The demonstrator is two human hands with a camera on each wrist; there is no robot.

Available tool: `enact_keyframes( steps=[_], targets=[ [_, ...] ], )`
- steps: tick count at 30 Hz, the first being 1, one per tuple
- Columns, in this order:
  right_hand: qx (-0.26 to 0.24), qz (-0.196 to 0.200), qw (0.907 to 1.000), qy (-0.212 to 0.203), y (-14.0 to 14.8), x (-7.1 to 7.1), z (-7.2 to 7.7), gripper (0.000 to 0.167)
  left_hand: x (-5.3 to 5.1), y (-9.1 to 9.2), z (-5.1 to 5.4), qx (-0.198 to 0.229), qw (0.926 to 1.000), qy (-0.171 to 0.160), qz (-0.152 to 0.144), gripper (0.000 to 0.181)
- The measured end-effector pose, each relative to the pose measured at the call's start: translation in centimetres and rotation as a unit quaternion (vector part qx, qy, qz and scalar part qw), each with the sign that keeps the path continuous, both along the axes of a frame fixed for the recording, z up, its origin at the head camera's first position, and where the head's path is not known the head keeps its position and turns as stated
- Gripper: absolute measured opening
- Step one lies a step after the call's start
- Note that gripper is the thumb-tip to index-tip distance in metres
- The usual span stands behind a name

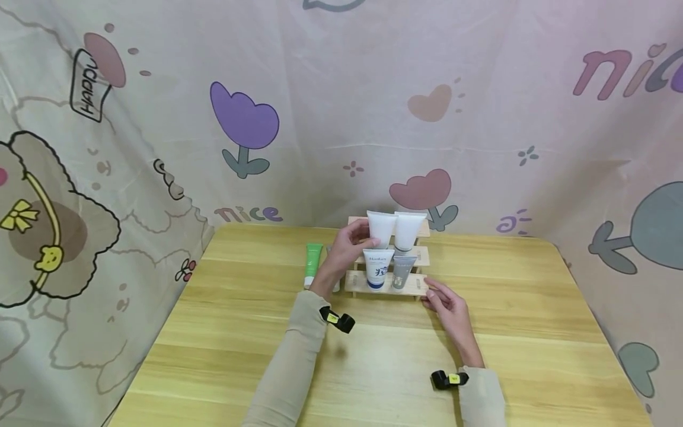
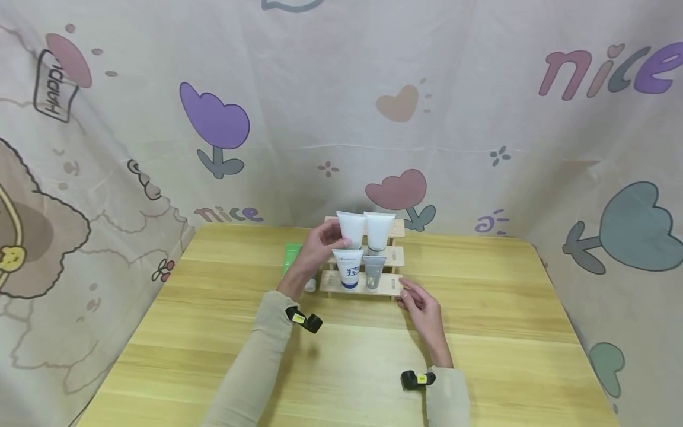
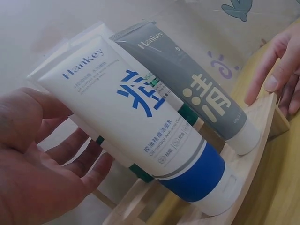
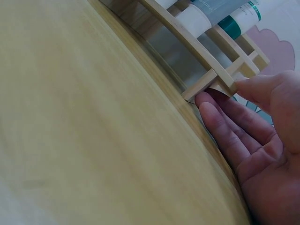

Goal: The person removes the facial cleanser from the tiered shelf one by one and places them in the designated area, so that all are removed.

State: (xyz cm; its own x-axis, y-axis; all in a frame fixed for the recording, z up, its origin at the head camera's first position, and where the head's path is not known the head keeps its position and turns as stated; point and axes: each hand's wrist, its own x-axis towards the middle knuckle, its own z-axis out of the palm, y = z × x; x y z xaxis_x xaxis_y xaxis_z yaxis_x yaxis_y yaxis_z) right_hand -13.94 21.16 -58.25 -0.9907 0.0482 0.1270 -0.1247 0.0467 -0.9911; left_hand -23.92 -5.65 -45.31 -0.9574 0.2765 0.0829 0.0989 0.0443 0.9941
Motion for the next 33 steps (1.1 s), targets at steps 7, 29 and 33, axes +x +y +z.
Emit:
enact_keyframes(
  steps=[7,29,33],
  targets=[
    [-0.003,0.000,1.0000,-0.001,0.0,0.1,0.1,0.038,-0.2,0.3,-0.3,-0.006,0.9999,-0.003,0.012,0.045],
    [0.001,-0.002,1.0000,-0.004,-0.1,0.0,0.0,0.037,0.4,-2.8,0.8,0.038,0.9972,-0.004,0.064,0.040],
    [0.001,0.000,1.0000,-0.001,-0.1,0.0,0.1,0.037,0.6,-3.5,0.8,0.049,0.9956,-0.018,0.078,0.038]
  ],
)
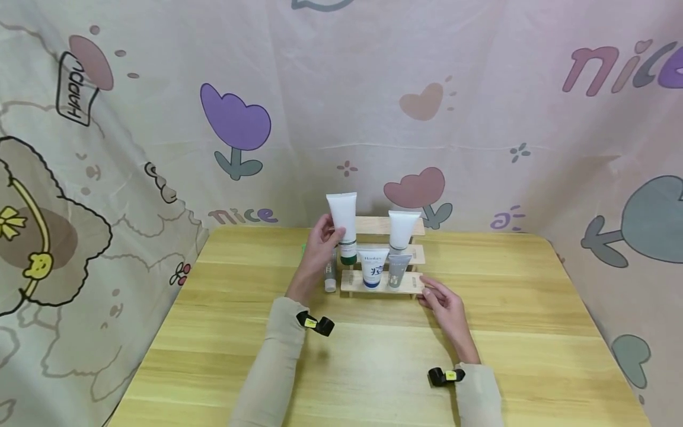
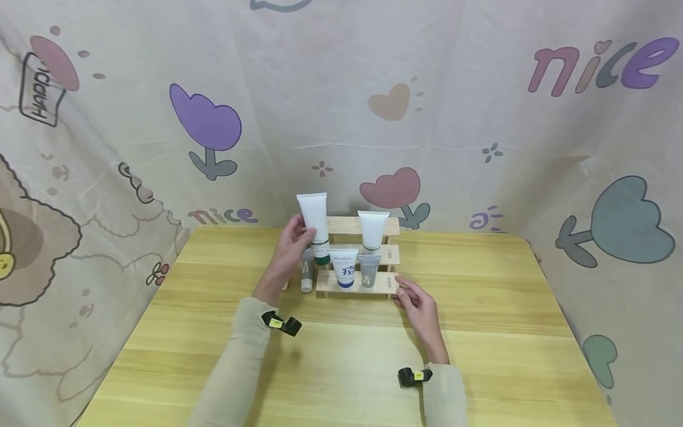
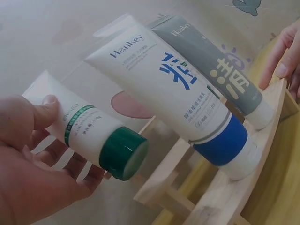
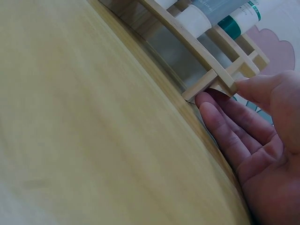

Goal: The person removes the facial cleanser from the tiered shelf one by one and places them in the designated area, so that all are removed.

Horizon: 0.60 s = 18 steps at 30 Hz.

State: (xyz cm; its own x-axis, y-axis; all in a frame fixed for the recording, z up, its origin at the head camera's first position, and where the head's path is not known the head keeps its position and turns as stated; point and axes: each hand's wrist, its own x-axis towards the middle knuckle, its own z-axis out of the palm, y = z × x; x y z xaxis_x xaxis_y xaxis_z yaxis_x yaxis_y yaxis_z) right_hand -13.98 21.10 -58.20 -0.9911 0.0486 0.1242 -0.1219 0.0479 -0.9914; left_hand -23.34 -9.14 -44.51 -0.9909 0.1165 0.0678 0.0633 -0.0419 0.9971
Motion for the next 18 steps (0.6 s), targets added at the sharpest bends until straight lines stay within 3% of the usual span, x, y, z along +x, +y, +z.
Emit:
enact_keyframes(
  steps=[6,13,18],
  targets=[
    [-0.004,0.004,1.0000,-0.001,-0.2,0.0,0.0,0.038,0.8,-1.1,-0.5,0.049,0.9984,-0.016,0.023,0.037],
    [0.000,-0.005,0.9999,-0.011,-0.2,0.1,0.1,0.037,1.6,-2.3,-1.7,0.120,0.9903,-0.035,0.061,0.036],
    [0.004,-0.004,0.9999,-0.011,-0.1,0.2,0.1,0.038,2.3,-3.0,-2.5,0.144,0.9866,-0.050,0.058,0.038]
  ],
)
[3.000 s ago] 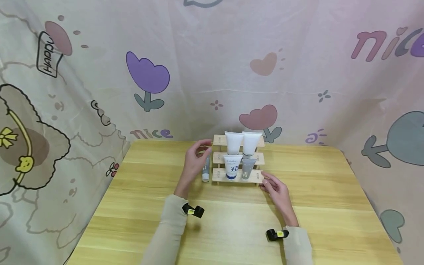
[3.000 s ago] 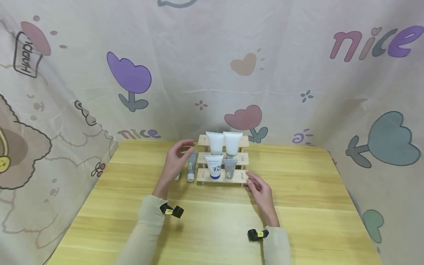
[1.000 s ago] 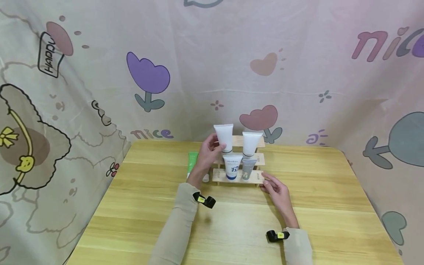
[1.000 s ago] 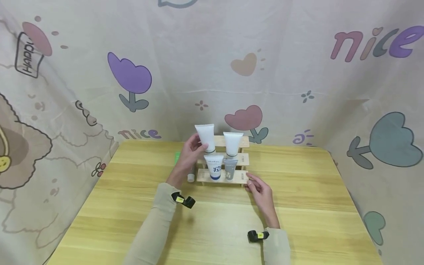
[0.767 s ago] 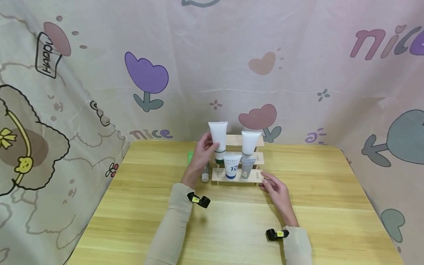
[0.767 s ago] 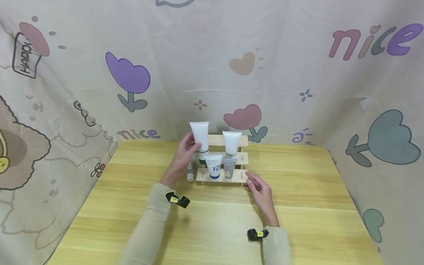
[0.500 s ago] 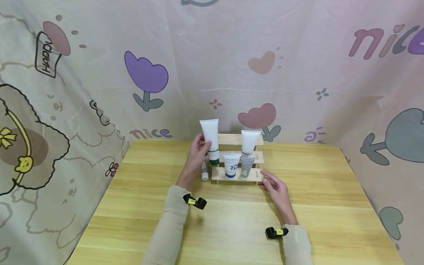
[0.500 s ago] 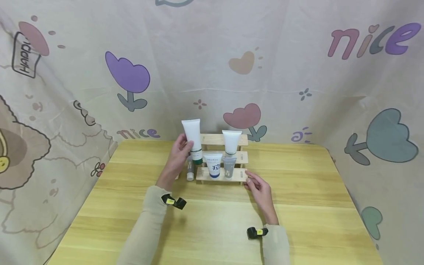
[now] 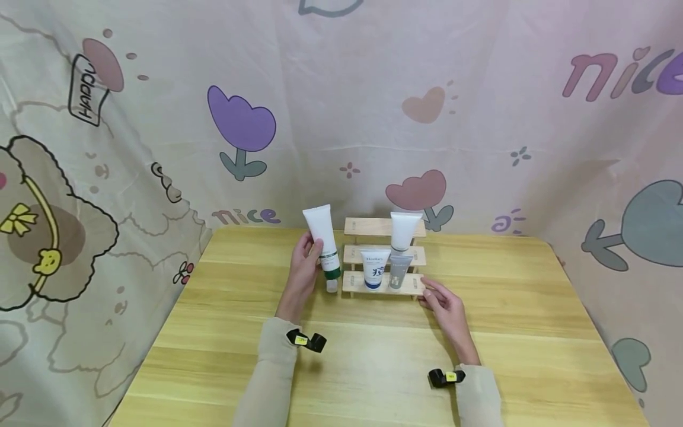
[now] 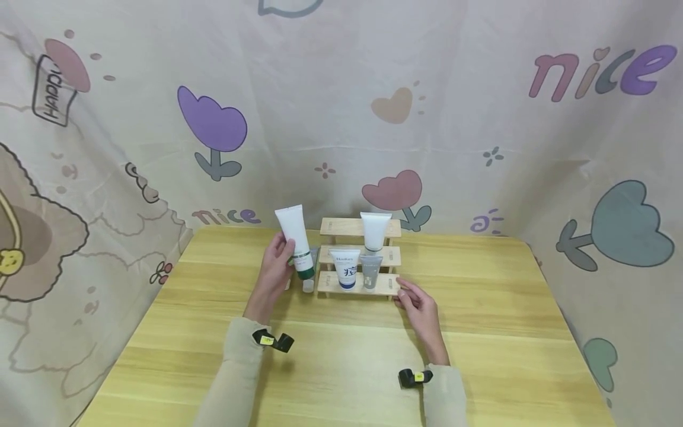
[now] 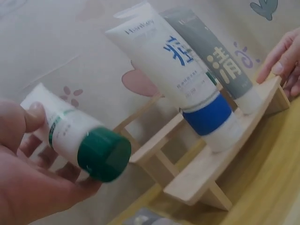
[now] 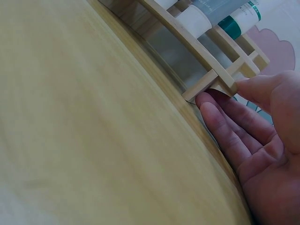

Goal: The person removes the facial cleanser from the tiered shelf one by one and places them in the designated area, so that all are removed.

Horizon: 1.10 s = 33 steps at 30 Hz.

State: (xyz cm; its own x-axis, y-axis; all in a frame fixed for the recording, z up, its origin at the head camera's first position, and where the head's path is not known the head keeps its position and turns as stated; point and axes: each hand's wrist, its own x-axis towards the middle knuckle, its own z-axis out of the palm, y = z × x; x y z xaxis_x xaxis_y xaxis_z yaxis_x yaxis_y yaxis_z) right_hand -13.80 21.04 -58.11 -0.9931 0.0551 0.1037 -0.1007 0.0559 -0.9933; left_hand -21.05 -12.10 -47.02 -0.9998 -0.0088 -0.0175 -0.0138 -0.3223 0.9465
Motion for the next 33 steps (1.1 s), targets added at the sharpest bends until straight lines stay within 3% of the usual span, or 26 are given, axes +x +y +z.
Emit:
enact_keyframes(
  steps=[6,9,14,25,33],
  targets=[
    [-0.002,0.001,1.0000,0.004,0.1,-0.1,0.1,0.038,0.7,-0.5,-0.6,0.012,0.9999,0.010,-0.003,0.042],
    [-0.002,-0.005,1.0000,0.004,0.1,-0.1,0.1,0.037,1.1,-0.6,-0.9,0.013,0.9997,0.015,0.017,0.042],
    [-0.001,-0.007,1.0000,0.003,-0.1,0.0,0.2,0.036,2.1,-1.1,-1.5,0.004,0.9986,-0.011,0.052,0.047],
    [-0.002,0.009,0.9999,0.010,-0.1,0.3,-0.2,0.038,4.7,-3.2,-3.6,-0.016,0.9960,-0.040,0.078,0.043],
    [-0.002,0.002,0.9999,0.014,0.0,0.0,-0.1,0.037,4.8,-4.2,-4.1,-0.009,0.9967,-0.032,0.074,0.055]
  ],
)
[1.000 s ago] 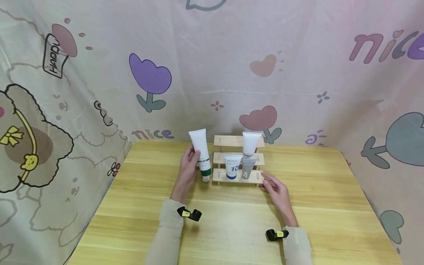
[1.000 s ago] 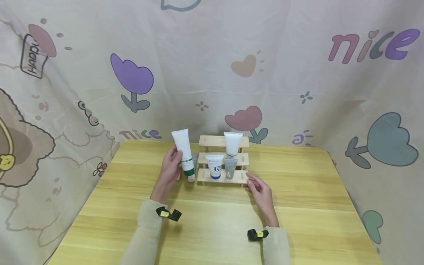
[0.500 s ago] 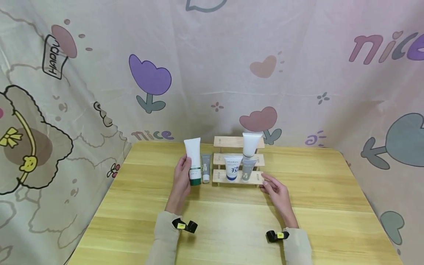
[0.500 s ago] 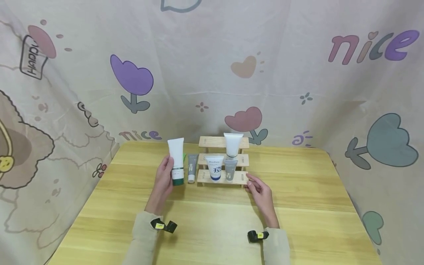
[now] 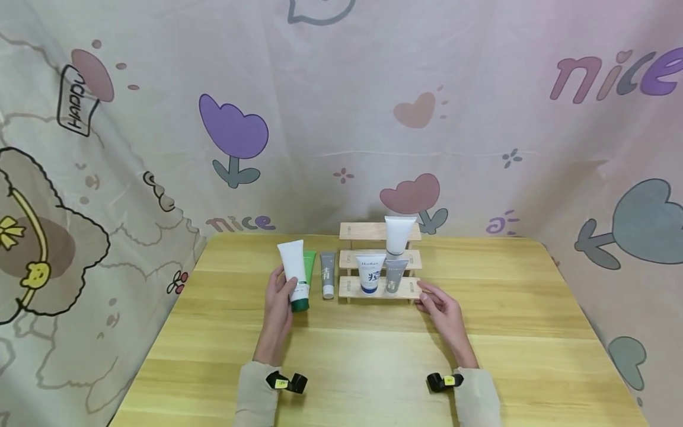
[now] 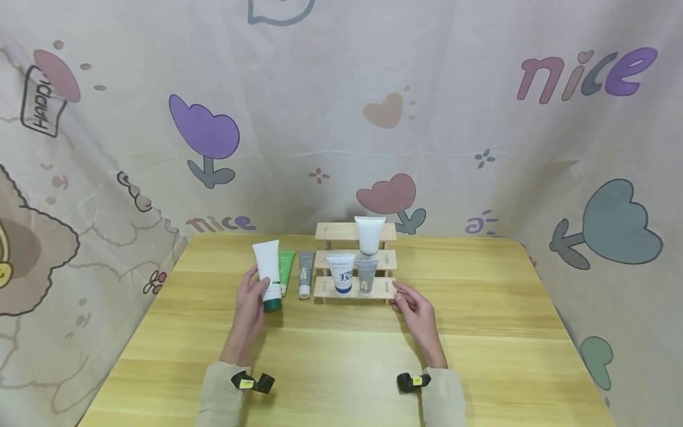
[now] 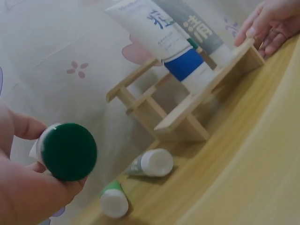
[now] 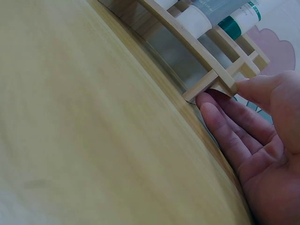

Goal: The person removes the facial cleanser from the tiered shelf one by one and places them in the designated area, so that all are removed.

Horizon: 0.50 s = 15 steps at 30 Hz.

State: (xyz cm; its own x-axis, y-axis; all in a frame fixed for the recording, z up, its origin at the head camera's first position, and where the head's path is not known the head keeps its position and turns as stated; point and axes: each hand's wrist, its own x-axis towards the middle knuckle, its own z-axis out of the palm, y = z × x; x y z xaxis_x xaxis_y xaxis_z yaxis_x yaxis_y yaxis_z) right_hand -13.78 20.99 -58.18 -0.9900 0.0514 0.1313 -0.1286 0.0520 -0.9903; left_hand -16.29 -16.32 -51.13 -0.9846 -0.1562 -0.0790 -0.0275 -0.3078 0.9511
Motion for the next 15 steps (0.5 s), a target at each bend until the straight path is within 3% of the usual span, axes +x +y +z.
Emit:
enact_keyframes(
  steps=[5,15],
  targets=[
    [0.004,-0.001,1.0000,-0.008,0.1,0.0,0.1,0.037,-0.1,-0.9,-0.4,-0.005,0.9997,-0.023,0.009,0.060],
    [0.004,-0.002,1.0000,-0.009,0.1,0.0,0.0,0.037,-0.9,-3.1,-0.9,-0.083,0.9943,-0.061,0.026,0.060]
  ],
)
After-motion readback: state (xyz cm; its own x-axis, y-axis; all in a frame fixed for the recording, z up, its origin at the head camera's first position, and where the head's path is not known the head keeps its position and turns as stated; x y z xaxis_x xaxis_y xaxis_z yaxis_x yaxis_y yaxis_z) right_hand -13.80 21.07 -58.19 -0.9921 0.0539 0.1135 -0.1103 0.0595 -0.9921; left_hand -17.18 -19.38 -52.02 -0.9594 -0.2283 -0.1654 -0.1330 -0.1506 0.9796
